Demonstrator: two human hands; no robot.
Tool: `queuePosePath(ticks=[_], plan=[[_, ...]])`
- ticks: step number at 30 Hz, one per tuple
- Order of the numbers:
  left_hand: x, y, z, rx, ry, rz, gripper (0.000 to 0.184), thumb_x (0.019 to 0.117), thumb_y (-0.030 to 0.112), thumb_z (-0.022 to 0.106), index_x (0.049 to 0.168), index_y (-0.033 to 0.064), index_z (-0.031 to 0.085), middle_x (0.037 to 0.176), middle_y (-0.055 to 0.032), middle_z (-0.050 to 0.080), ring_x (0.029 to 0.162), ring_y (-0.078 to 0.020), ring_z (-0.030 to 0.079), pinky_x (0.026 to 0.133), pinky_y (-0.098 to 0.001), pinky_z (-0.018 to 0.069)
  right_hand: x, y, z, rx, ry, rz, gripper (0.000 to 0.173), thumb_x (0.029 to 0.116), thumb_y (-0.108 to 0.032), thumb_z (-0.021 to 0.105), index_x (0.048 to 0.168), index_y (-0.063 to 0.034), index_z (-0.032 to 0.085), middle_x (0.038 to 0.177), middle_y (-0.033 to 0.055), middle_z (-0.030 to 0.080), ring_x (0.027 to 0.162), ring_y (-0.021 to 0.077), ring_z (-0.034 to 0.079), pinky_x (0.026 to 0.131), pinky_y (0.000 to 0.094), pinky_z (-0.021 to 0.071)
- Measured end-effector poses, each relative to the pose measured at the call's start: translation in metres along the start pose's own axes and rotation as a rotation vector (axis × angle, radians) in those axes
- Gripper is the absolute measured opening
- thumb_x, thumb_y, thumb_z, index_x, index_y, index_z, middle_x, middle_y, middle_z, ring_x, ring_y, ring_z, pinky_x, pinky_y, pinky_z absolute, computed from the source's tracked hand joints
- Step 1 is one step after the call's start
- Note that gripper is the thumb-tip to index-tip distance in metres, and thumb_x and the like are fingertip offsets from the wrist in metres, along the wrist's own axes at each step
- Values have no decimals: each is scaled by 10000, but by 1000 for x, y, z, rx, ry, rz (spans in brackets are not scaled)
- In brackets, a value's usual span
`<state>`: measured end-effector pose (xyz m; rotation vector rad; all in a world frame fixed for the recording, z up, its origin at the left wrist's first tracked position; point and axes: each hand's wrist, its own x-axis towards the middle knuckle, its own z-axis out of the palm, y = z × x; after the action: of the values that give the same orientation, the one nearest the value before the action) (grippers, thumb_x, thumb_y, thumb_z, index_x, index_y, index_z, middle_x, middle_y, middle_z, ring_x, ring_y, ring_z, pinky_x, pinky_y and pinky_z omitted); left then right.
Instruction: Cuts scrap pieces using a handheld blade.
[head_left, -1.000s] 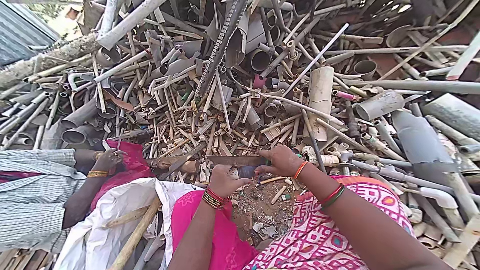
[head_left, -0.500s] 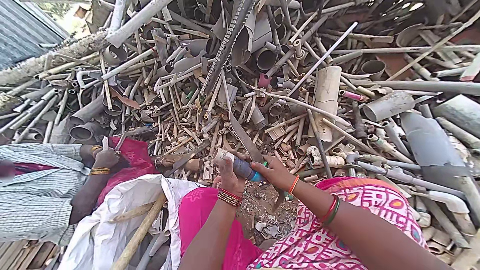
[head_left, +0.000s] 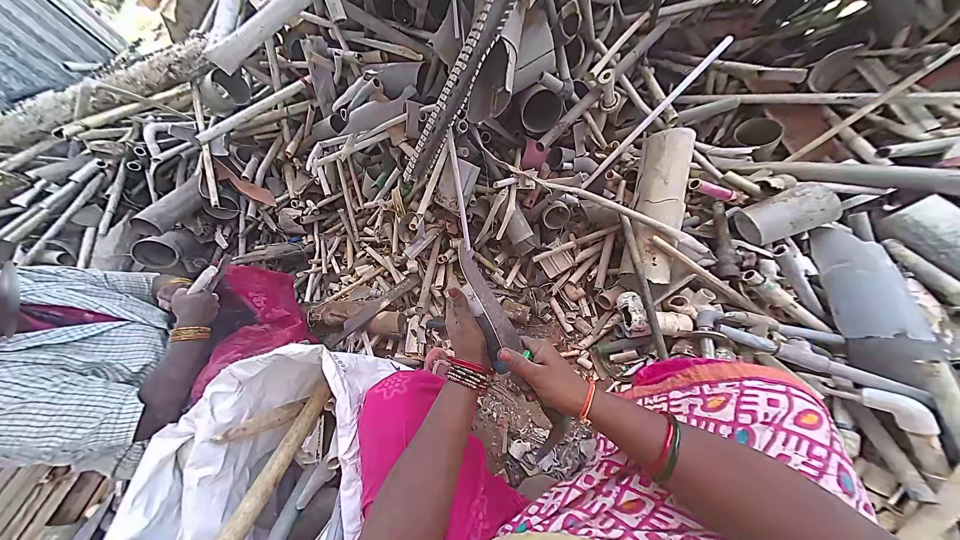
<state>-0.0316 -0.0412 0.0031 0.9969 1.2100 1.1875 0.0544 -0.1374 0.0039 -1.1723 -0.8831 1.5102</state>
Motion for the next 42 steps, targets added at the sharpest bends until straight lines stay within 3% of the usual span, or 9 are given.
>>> queuePosePath(ticks=[4,9,13,25,29,32,35,38,42], plan=[[2,1,-7,-294,-179,-99,224,1088,207,422,1097,32,560,716,-49,645,607,-118,664,597,-279,596,-1,-9,-4,184,17,54,190,1092,-201,449,938,-119,524,547,-98,449,433,1,450,461,155,442],[13,-3,-29,-669,-644,-270,331,654,244,928,877,106,725,781,-58,731,705,-157,732,691,-313,633,-2,-21,-11,291,14,121,249,1126,-233,377,948,-117,506,560,-77,462,428,-3,454,446,137,441],[-2,7,-15,-311,-422,-144,89,885,59,517,943,49,584,663,-43,683,580,-114,684,583,-274,602,-5,-14,-6,259,-24,111,198,1110,-211,417,957,-119,505,563,-86,463,433,-3,454,452,141,439],[0,-3,3,262,-28,164,320,899,115,665,1147,-64,572,786,-27,610,656,-50,605,666,-244,536,-18,-11,4,296,-42,82,211,1099,-204,394,922,-144,493,555,-109,450,437,-15,452,462,136,435],[10,10,-16,-413,-314,-287,205,1025,120,370,1093,58,554,768,-71,679,643,-152,691,596,-281,593,-11,-24,-14,427,52,102,319,1134,-233,305,896,-126,488,537,-84,448,419,4,459,451,143,452],[18,4,-35,-717,-703,-256,488,737,278,841,1158,81,693,983,-127,766,792,-206,757,683,-306,628,-10,-27,-23,508,43,108,401,1141,-286,258,853,-129,489,517,-78,454,411,8,473,450,143,461],[22,-10,-34,-801,-927,-232,411,686,337,906,993,103,765,800,-46,737,699,-138,714,666,-270,590,-13,-26,-23,574,-46,74,425,1136,-294,244,844,-134,508,522,-76,479,419,8,499,460,139,478],[8,0,-28,-513,-632,-262,18,786,111,659,775,112,644,613,1,637,562,-84,643,569,-228,552,-17,-26,-19,501,-73,58,335,1126,-242,289,889,-145,504,536,-93,481,428,-7,493,466,131,472],[-6,18,-11,35,-244,-138,283,757,-92,603,1010,9,527,675,-30,635,576,-91,646,568,-254,573,-20,-11,-8,227,-92,-5,151,1068,-190,444,938,-154,513,562,-130,470,452,-26,462,476,134,434]])
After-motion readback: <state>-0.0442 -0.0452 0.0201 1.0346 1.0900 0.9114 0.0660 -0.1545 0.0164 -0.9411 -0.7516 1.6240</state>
